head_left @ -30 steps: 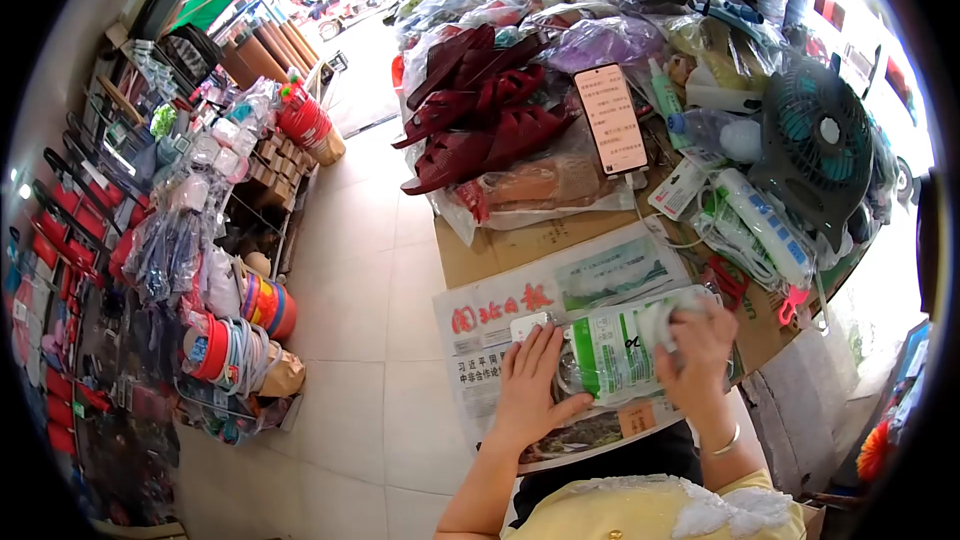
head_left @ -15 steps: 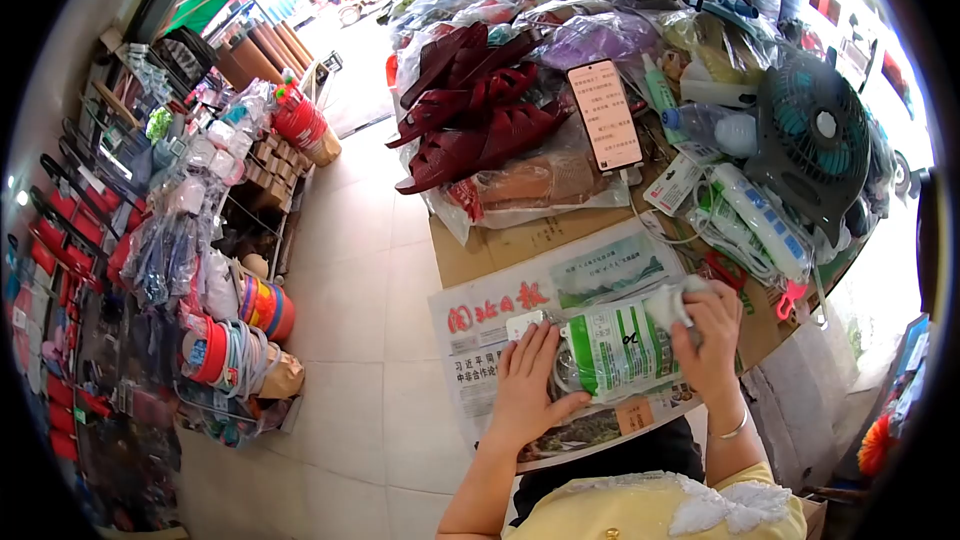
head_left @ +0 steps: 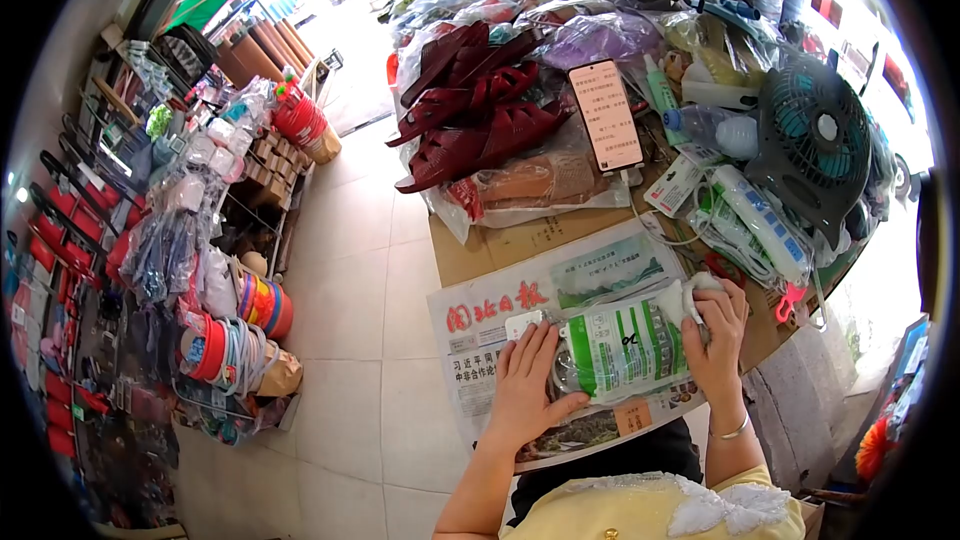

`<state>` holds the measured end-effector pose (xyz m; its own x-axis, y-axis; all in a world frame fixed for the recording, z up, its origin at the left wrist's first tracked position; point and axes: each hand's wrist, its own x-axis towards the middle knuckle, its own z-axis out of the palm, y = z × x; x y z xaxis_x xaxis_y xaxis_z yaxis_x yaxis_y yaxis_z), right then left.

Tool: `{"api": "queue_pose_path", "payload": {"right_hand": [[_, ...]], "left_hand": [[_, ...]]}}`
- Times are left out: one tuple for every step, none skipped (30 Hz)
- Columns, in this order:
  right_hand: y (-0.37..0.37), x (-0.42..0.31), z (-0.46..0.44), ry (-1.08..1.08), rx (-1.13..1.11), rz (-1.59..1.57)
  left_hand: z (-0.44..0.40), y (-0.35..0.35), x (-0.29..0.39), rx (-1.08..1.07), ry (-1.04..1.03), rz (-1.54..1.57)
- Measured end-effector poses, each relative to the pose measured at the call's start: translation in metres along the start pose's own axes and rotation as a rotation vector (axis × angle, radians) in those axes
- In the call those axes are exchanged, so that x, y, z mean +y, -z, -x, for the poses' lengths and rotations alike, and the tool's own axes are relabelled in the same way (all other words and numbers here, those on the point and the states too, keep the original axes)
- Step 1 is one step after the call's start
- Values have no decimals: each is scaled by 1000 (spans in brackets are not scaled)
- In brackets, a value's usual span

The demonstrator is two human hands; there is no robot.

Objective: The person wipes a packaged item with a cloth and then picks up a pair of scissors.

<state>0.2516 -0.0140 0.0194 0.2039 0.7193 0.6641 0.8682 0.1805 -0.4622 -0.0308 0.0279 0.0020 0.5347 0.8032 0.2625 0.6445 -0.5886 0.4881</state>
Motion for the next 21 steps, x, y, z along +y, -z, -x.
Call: {"api": "queue_pose_path", "payload": {"right_hand": [[0, 0, 0, -2, 1, -1], [0, 0, 0, -4, 2, -3], [-1, 0, 0, -4, 2, -4], [-1, 1, 0, -2, 3, -5], [-1, 1, 1, -1, 4, -6], [-1, 1, 1, -2, 5, -6], [-1, 1, 1, -3, 5, -3], [-1, 1, 1, -3, 5, 0], [-1, 1, 1, -3, 5, 0], [-1, 1, 1, -2, 6, -5], [-1, 1, 1, -1, 6, -11], [-1, 0, 0, 0, 6, -12], [-1, 0, 0, -1, 5, -12], [-1, 0, 0, -2, 5, -12], [0, -1, 0, -1, 5, -12], [1, -2, 0, -13, -9, -17], [1, -3, 0, -24, -23, -23], [1, -3, 0, -24, -23, -23], [1, -3, 0, -26, -24, -26], [1, -2, 0, -29, -24, -29], [1, -3, 0, -29, -24, -30]], "left_hand": [[0, 0, 0, 1, -1, 0], [0, 0, 0, 1, -1, -1], [0, 0, 0, 0, 0, -1], [0, 0, 0, -1, 1, -1], [0, 1, 0, -1, 0, -2], [0, 1, 1, -2, 2, 0], [0, 1, 1, -3, 3, 3], [0, 1, 1, -3, 3, 3], [0, 1, 1, -2, 5, 3], [0, 1, 1, -1, 6, 3], [0, 1, 1, 0, 7, 3], [0, 1, 1, -4, 8, 5], [0, 1, 1, -8, 10, 7], [0, 1, 1, -8, 10, 8], [0, 1, 1, -9, 11, 8], [0, 1, 1, -10, 12, 8], [0, 1, 1, -10, 12, 8], [0, 1, 1, -10, 10, 10], [0, 1, 1, -10, 8, 12], [0, 1, 1, -9, 8, 11], [0, 1, 0, -9, 9, 7]]}}
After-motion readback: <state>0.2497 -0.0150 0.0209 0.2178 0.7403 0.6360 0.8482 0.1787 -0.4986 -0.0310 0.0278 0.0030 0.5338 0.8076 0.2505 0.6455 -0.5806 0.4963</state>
